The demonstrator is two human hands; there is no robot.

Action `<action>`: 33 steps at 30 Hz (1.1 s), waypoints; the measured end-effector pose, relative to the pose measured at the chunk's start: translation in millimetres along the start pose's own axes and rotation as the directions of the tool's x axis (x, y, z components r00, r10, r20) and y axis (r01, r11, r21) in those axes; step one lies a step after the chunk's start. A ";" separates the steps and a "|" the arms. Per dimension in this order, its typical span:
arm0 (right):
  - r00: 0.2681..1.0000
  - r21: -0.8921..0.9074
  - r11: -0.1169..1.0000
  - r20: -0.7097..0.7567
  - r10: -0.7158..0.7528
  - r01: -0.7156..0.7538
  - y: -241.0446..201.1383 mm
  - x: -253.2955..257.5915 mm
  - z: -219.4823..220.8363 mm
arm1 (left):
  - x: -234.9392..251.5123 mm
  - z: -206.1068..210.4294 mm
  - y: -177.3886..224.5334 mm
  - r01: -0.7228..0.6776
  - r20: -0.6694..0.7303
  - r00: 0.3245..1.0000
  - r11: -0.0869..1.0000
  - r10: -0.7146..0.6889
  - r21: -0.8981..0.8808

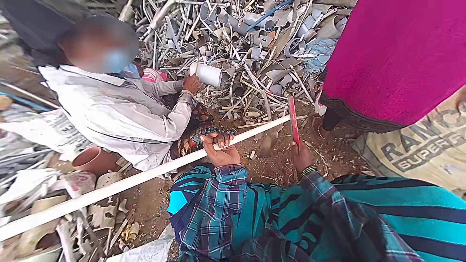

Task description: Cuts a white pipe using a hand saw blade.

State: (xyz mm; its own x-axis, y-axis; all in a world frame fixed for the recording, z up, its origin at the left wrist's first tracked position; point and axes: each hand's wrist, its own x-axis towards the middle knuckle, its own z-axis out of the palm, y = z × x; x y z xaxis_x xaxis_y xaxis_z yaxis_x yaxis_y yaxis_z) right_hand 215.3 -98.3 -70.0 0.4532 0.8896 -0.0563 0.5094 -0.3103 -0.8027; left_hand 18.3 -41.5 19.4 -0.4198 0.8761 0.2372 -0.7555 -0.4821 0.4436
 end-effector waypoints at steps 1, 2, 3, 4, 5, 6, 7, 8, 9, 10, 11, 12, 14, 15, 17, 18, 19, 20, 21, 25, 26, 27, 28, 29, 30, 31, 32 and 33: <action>0.998 -0.002 0.998 0.027 -0.059 0.059 -6.6 -8.0 3.2 | -0.8 -0.1 -1.9 -0.014 0.038 0.999 1.000 0.014 -0.005; 0.988 0.001 0.990 0.050 -0.144 0.144 -16.7 -21.4 9.2 | -3.3 0.6 -4.6 -0.021 0.053 0.998 1.000 0.021 -0.008; 0.969 -0.014 0.973 0.087 -0.230 0.232 -28.4 -37.8 15.2 | -7.0 1.6 -7.4 -0.022 0.049 0.999 1.000 0.022 -0.001; 0.944 -0.024 0.951 0.133 -0.302 0.307 -37.1 -52.2 21.5 | -11.0 2.5 -9.1 -0.018 0.038 0.999 1.000 0.017 0.014; 0.922 -0.033 0.930 0.149 -0.358 0.367 -42.6 -62.3 26.2 | -14.2 3.8 -9.3 -0.008 0.026 1.000 1.000 0.007 0.022; 0.911 -0.038 0.916 0.128 -0.391 0.399 -43.6 -65.5 29.2 | -15.7 5.1 -8.3 0.001 0.022 1.000 1.000 -0.001 0.025; 0.918 -0.043 0.919 0.085 -0.388 0.392 -40.8 -62.2 29.7 | -16.6 6.0 -6.4 0.009 0.033 0.999 1.000 -0.010 0.023; 0.942 -0.041 0.942 0.048 -0.331 0.333 -35.6 -53.9 27.0 | -16.8 6.0 -4.7 0.014 0.047 0.999 1.000 -0.015 0.019; 0.975 -0.026 0.975 0.038 -0.218 0.219 -28.9 -42.0 22.1 | -15.9 5.2 -3.1 0.009 0.051 0.999 1.000 -0.010 0.016; 0.995 0.002 0.996 0.043 -0.091 0.091 -20.3 -27.1 16.7 | -13.8 3.6 -2.1 -0.003 0.051 0.999 1.000 0.002 0.015; 0.998 0.023 1.000 0.058 0.017 -0.018 -11.3 -12.8 11.2 | -10.7 0.7 -2.7 -0.023 0.059 0.998 1.000 0.023 0.008; 0.993 0.034 0.996 0.081 0.082 -0.085 -4.7 -3.8 8.1 | -6.8 -5.0 -5.0 -0.045 0.087 0.995 0.999 0.045 -0.010; 0.990 0.067 0.996 0.134 0.050 -0.059 -10.2 -9.8 9.0 | 4.1 -23.0 -15.4 -0.075 0.186 0.978 0.994 0.090 -0.085; 0.985 0.072 0.997 0.168 -0.034 0.022 -20.3 -23.1 10.5 | 4.8 -22.5 -16.0 -0.083 0.196 0.976 0.993 0.099 -0.084; 0.940 0.063 0.975 0.261 -0.222 0.213 -45.1 -54.7 11.6 | 1.2 -16.7 -17.7 -0.104 0.188 0.976 0.993 0.113 -0.057; 0.911 0.052 0.958 0.297 -0.286 0.284 -52.1 -65.3 13.3 | 2.7 -25.0 -23.2 -0.100 0.229 0.966 0.992 0.117 -0.082; 0.898 0.039 0.948 0.310 -0.311 0.315 -55.4 -69.0 13.4 | 3.5 -27.2 -24.3 -0.100 0.271 0.955 0.991 0.121 -0.092; 0.901 0.017 0.945 0.299 -0.315 0.325 -55.0 -65.8 11.5 | 2.2 -22.3 -20.3 -0.105 0.308 0.943 0.990 0.128 -0.092; 0.920 -0.008 0.956 0.275 -0.280 0.293 -52.0 -58.6 7.1 | -2.1 -12.5 -12.1 -0.108 0.334 0.933 0.990 0.132 -0.090; 0.953 -0.056 0.993 0.281 0.113 -0.101 -31.1 -4.3 -27.3 | -7.2 3.2 7.3 -0.116 0.527 0.828 0.978 0.191 -0.171; 0.947 -0.099 0.990 0.295 0.130 -0.105 -38.5 1.2 -38.9 | -4.8 7.9 8.5 -0.121 0.571 0.794 0.975 0.209 -0.189; 0.948 -0.129 0.990 0.306 0.086 -0.048 -50.0 0.6 -48.3 | -2.5 14.4 8.5 -0.128 0.603 0.766 0.972 0.224 -0.197; 0.945 -0.148 0.988 0.327 0.002 0.049 -64.0 -6.3 -56.1 | -1.2 20.9 7.4 -0.142 0.627 0.743 0.970 0.235 -0.196; 0.929 -0.152 0.974 0.356 -0.105 0.169 -78.9 -16.4 -63.2 | 0.2 27.7 5.0 -0.158 0.646 0.722 0.969 0.246 -0.192; 0.904 -0.139 0.949 0.370 -0.215 0.283 -91.4 -25.2 -68.4 | 1.9 35.2 2.1 -0.175 0.658 0.708 0.966 0.257 -0.189; 0.882 -0.133 0.922 0.368 -0.296 0.365 -100.3 -29.5 -72.2 | 3.4 42.4 -0.5 -0.189 0.671 0.691 0.963 0.268 -0.190; 0.877 -0.139 0.905 0.340 -0.338 0.402 -103.9 -27.4 -74.6 | 4.1 48.7 -1.9 -0.199 0.685 0.674 0.961 0.276 -0.192; 0.895 -0.150 0.913 0.309 -0.321 0.380 -102.4 -18.6 -76.4 | 4.0 53.6 -2.1 -0.205 0.702 0.654 0.959 0.283 -0.196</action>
State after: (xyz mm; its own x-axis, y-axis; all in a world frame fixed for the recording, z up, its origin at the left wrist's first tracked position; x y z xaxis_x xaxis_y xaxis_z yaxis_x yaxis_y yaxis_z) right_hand 210.5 -108.8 58.7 0.0160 0.9996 0.0241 0.7470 0.0040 -0.6649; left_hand 45.2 -36.6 65.8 -0.1352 0.4415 0.8870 -0.7372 -0.6430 0.2077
